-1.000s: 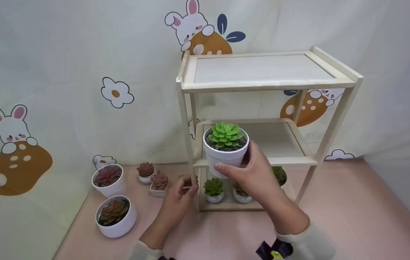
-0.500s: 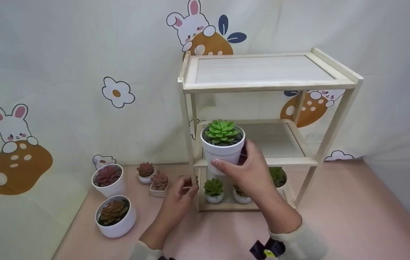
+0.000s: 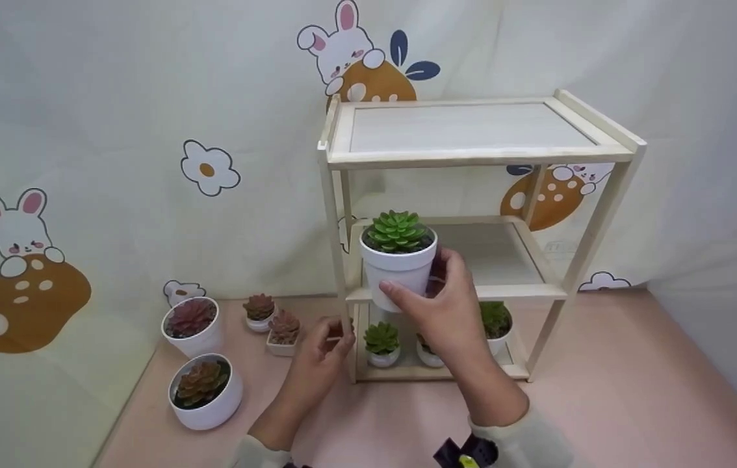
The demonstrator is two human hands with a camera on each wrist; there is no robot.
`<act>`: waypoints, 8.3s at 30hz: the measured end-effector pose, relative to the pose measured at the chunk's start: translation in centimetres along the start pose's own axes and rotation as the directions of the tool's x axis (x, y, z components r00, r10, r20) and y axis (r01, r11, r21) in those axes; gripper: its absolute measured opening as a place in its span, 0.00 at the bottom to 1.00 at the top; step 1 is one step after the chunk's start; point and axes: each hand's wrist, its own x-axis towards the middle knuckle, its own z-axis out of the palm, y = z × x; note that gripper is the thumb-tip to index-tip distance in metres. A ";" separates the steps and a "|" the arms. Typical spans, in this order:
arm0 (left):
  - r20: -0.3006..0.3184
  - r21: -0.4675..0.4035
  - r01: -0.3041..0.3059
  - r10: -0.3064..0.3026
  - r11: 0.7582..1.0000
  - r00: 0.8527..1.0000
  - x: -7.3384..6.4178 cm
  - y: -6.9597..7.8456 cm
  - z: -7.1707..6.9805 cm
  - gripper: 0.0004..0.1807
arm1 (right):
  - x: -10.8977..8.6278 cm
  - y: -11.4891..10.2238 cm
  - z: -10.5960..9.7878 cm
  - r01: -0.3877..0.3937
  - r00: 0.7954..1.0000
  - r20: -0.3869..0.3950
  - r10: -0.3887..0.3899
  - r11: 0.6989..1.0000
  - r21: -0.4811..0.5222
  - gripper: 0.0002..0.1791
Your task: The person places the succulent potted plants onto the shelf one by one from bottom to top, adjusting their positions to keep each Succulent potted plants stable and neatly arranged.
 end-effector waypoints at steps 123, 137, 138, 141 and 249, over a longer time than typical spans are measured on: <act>-0.003 0.012 0.024 -0.024 1.000 1.000 -0.1 0.1 0.0 0.20 | -2.1 8.7 -14.0 0.154 0.933 -0.311 -0.183 0.981 -0.117 0.22; 0.006 0.009 0.029 -0.029 1.000 1.000 -0.1 0.1 0.2 0.21 | -0.1 14.4 -17.3 0.047 0.975 -0.208 -0.083 0.984 -0.172 0.25; 0.007 0.008 0.029 -0.029 1.000 1.000 -0.1 0.1 0.1 0.21 | 0.1 14.8 -17.5 0.054 0.979 -0.183 -0.085 0.984 -0.169 0.25; 0.005 0.007 0.035 -0.035 0.999 0.999 -0.1 0.2 0.1 0.21 | 0.6 16.1 -18.3 0.082 0.991 -0.099 -0.092 0.992 -0.100 0.27; -0.298 0.162 0.741 -0.684 0.651 0.666 -9.5 -2.7 -15.4 0.76 | 1.6 19.6 -18.2 0.025 0.996 0.084 -0.033 0.994 0.103 0.22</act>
